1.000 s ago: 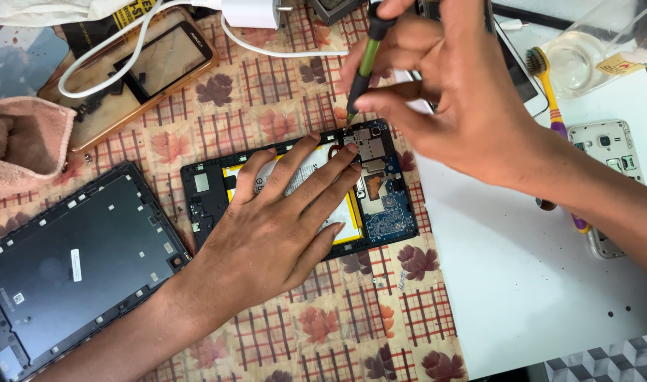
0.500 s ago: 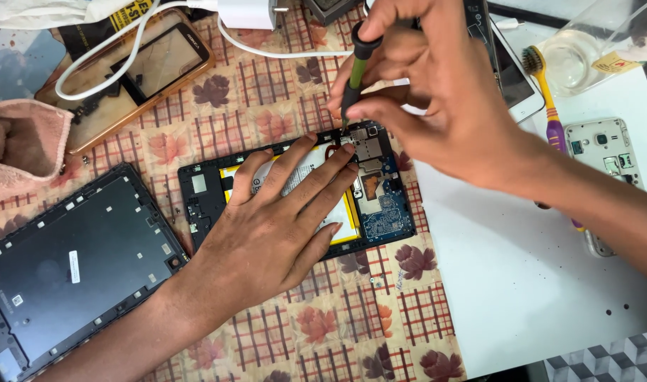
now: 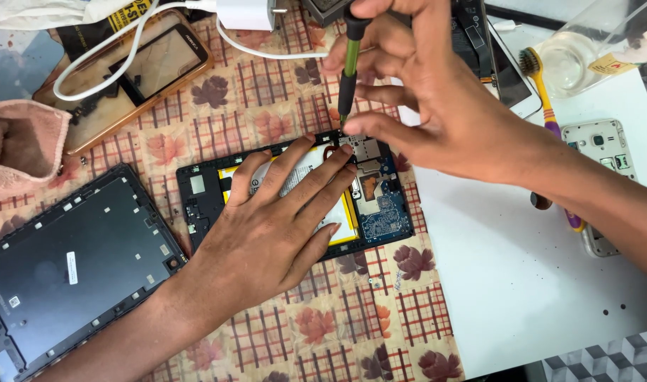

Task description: The person uses a screwdriver to loosen screws on the internal frame of a disassembled smartphone. They carefully remove a metal bracket and set it aside while the battery and motherboard remain exposed.

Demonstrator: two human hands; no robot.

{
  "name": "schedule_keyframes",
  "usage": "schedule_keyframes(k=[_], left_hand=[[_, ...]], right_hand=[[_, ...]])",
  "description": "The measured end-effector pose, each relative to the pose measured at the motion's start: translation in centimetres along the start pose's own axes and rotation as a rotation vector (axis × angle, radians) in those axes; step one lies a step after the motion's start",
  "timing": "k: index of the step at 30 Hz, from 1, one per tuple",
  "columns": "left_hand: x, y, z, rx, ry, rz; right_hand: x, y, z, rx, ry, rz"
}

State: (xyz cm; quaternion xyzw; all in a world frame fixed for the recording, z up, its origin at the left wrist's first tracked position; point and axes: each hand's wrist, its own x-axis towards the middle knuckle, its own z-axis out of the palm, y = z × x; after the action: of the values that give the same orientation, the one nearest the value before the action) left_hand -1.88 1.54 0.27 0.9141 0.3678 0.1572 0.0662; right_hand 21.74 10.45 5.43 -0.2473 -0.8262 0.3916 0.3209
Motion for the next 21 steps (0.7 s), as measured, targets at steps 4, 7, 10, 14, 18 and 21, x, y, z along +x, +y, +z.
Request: schedule_keyframes(k=[4,7,10,14,18,21], left_hand=[[-0.1,0.0,0.1,-0.013,0.029,-0.004],[-0.2,-0.3,0.0,-0.138,0.165,-0.015],[-0.5,-1.2,-0.4,-0.38,0.339,-0.183],[1.0,-3.1,-0.1,-0.422,0.345,-0.177],[3.1,-4.1,-0.2,-0.286,0.205,-0.07],[4.7,-4.4,-1.1,-0.342,0.189,-0.059]], right_hand=[[-0.5,0.2,0.4,-0.084,0.052,-0.086],[-0.8,0.6,0.2,-0.085,0.05,-0.121],[-0.7,0.7,-0.2,-0.114,0.071,-0.204],[-1.0,-0.1,-0.9,-0.129,0.116,-0.124],[-1.2,-1.1,-0.7,-0.166,0.099,-0.137],[-1.0,-1.4,-0.4,-0.197,0.094,-0.154]])
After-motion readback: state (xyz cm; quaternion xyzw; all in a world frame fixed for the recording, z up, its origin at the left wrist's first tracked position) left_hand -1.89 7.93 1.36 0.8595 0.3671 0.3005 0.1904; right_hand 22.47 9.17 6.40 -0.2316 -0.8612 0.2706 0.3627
